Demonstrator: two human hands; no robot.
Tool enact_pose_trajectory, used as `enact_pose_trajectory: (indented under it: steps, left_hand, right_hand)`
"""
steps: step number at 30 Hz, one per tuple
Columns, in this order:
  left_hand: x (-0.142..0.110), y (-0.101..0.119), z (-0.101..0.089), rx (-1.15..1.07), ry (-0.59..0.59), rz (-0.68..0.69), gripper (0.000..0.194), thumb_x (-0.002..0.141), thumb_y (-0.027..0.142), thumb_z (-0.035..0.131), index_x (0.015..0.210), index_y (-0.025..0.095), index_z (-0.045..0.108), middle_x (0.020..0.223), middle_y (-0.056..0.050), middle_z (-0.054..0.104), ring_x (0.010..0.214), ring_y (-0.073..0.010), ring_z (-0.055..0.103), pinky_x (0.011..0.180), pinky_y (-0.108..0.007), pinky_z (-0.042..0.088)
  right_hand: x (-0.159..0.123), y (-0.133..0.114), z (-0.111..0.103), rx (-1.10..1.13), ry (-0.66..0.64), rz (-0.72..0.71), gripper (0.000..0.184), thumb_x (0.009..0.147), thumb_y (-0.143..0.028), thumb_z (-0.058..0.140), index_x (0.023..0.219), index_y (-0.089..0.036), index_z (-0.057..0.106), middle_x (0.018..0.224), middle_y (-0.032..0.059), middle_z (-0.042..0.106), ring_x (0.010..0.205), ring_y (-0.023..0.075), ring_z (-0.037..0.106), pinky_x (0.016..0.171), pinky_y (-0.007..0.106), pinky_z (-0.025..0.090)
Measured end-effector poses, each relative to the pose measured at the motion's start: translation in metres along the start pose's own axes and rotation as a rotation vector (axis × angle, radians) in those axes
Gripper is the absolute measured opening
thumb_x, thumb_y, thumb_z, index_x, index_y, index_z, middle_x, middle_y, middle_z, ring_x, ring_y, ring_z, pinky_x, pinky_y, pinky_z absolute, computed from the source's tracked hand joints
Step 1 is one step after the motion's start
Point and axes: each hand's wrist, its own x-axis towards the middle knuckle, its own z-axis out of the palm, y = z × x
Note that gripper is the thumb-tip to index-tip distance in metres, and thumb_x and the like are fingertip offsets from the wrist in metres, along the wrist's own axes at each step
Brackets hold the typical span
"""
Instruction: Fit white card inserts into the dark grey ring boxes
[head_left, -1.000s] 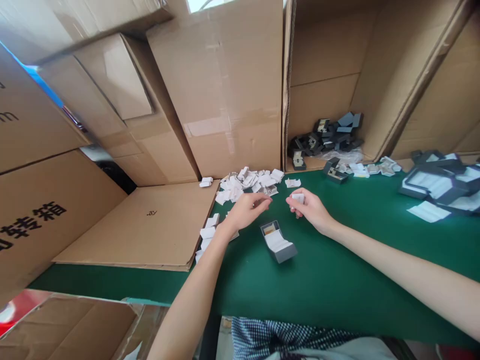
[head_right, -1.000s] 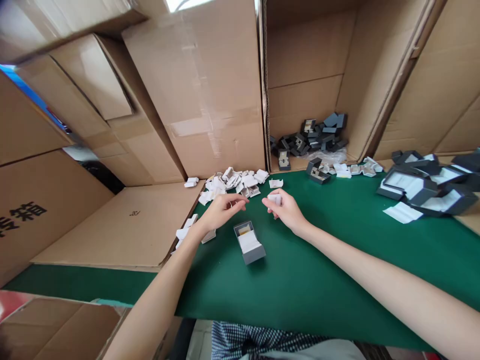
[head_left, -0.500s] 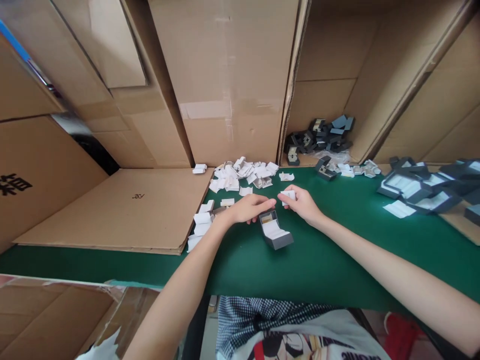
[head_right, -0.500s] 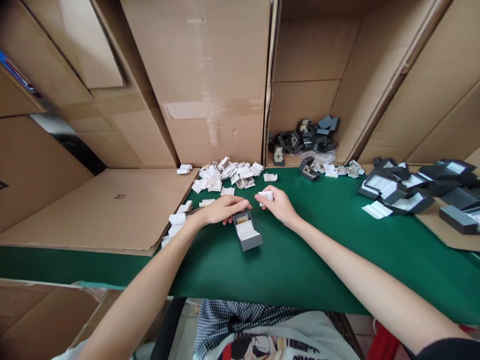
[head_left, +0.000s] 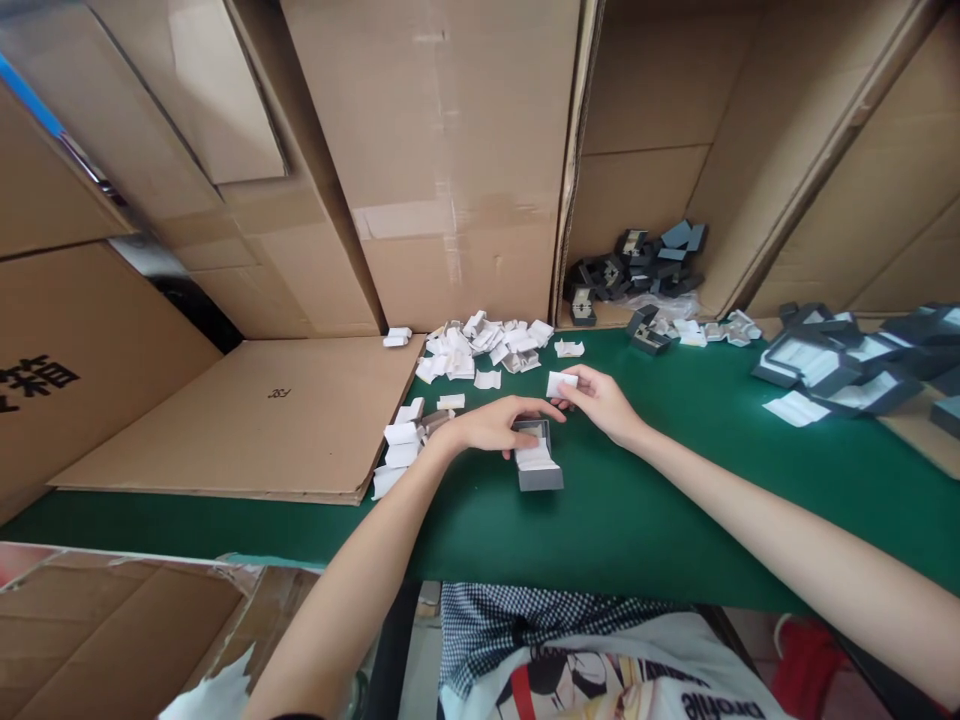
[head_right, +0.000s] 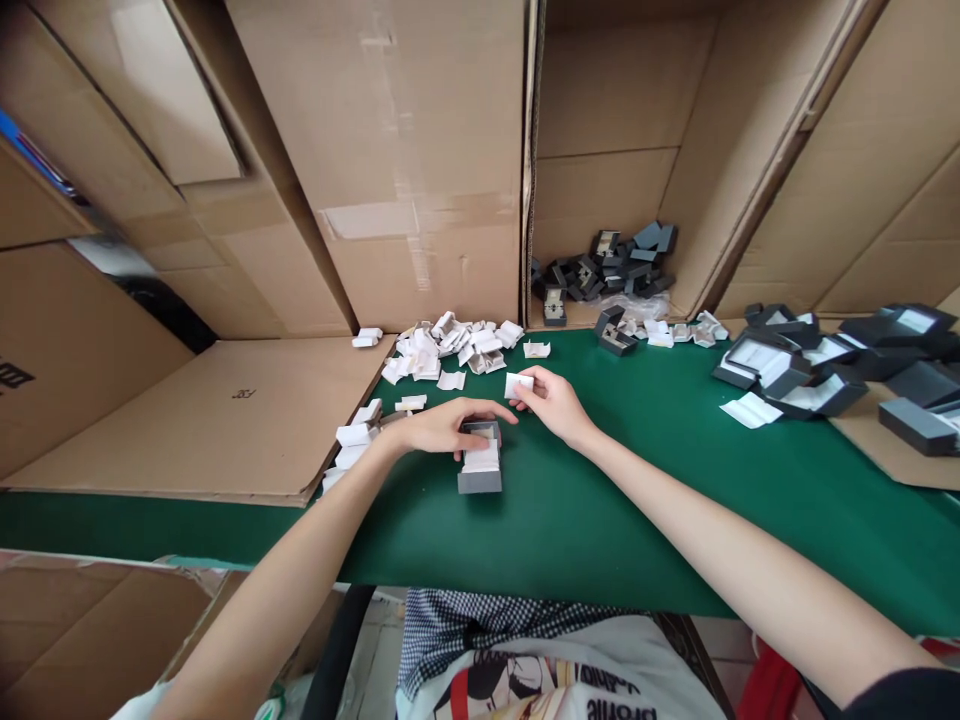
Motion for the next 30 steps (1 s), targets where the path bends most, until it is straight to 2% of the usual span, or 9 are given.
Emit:
enact_pose_trajectory:
  steps: [3,5,10,13,18,22,27,30]
  left_hand:
    - [0.002,-0.005,0.002,-0.071,0.039,0.009,0.047,0.076,0.014,0.055,0.123,0.021,0.054,0.118,-0.008,0.055,0.076,-0.0105,0.056,0.050,-0.015,0.046]
    - [0.003,-0.008,0.002,-0.124,0.105,0.025,0.046,0.077,0.015,0.056,0.122,0.021,0.054,0.111,-0.008,0.058,0.075,-0.0105,0.055,0.051,-0.016,0.046]
    - [0.008,-0.018,-0.002,-0.128,0.434,0.044,0.037,0.074,0.017,0.063,0.111,0.018,0.061,0.100,-0.007,0.061,0.081,-0.0130,0.056,0.063,-0.022,0.047]
    - [0.011,-0.021,-0.002,-0.256,0.547,0.021,0.042,0.071,0.018,0.067,0.112,0.017,0.060,0.101,-0.008,0.063,0.083,-0.0143,0.058,0.066,-0.025,0.046]
    - [0.012,-0.016,0.001,-0.472,0.588,-0.017,0.047,0.067,0.013,0.070,0.112,0.017,0.060,0.105,-0.010,0.064,0.088,-0.0162,0.060,0.072,-0.028,0.047]
    - [0.012,-0.017,0.003,-0.437,0.591,-0.080,0.045,0.065,0.011,0.070,0.109,0.016,0.062,0.097,-0.008,0.064,0.086,-0.0154,0.059,0.077,-0.029,0.047]
    - [0.018,-0.023,0.009,-0.346,0.530,-0.096,0.040,0.067,0.015,0.069,0.106,0.012,0.061,0.082,-0.004,0.064,0.072,-0.0117,0.057,0.069,-0.025,0.043]
    - [0.020,-0.025,0.012,-0.304,0.555,-0.098,0.039,0.070,0.020,0.067,0.108,0.012,0.059,0.077,-0.002,0.062,0.065,-0.0099,0.054,0.062,-0.023,0.040]
  right_hand:
    - [0.000,0.000,0.000,0.003,-0.002,-0.002,0.027,0.072,-0.039,0.068,0.088,-0.019,0.057,0.079,0.0034,0.068,0.070,0.0181,0.065,0.066,0.033,0.052]
    - [0.001,0.000,0.000,-0.008,0.008,-0.021,0.027,0.070,-0.036,0.068,0.088,-0.019,0.058,0.080,0.0029,0.067,0.072,0.0180,0.064,0.068,0.034,0.052]
    - [0.001,-0.001,0.000,-0.076,-0.002,-0.108,0.017,0.070,-0.030,0.066,0.083,-0.018,0.064,0.086,0.0040,0.065,0.078,0.0176,0.063,0.074,0.034,0.051]
    - [0.000,-0.003,0.000,-0.085,0.020,-0.142,0.013,0.069,-0.028,0.067,0.077,-0.018,0.067,0.088,0.0044,0.062,0.080,0.0172,0.061,0.073,0.033,0.051]
    - [-0.004,-0.010,0.003,0.160,0.128,-0.060,0.027,0.064,-0.032,0.074,0.086,-0.020,0.065,0.084,0.0028,0.066,0.074,0.0168,0.060,0.058,0.029,0.048]
    - [-0.009,-0.021,0.007,0.325,0.205,-0.025,0.037,0.058,-0.030,0.079,0.091,-0.021,0.064,0.092,0.0027,0.068,0.080,0.0168,0.061,0.064,0.028,0.048]
    - [-0.011,-0.025,0.007,0.379,0.203,0.004,0.031,0.061,-0.029,0.078,0.088,-0.020,0.066,0.088,0.0023,0.068,0.078,0.0160,0.060,0.068,0.030,0.048]
    - [-0.011,-0.023,0.004,0.469,0.209,0.039,0.026,0.065,-0.027,0.075,0.089,-0.021,0.067,0.090,0.0020,0.068,0.080,0.0157,0.061,0.073,0.031,0.049]
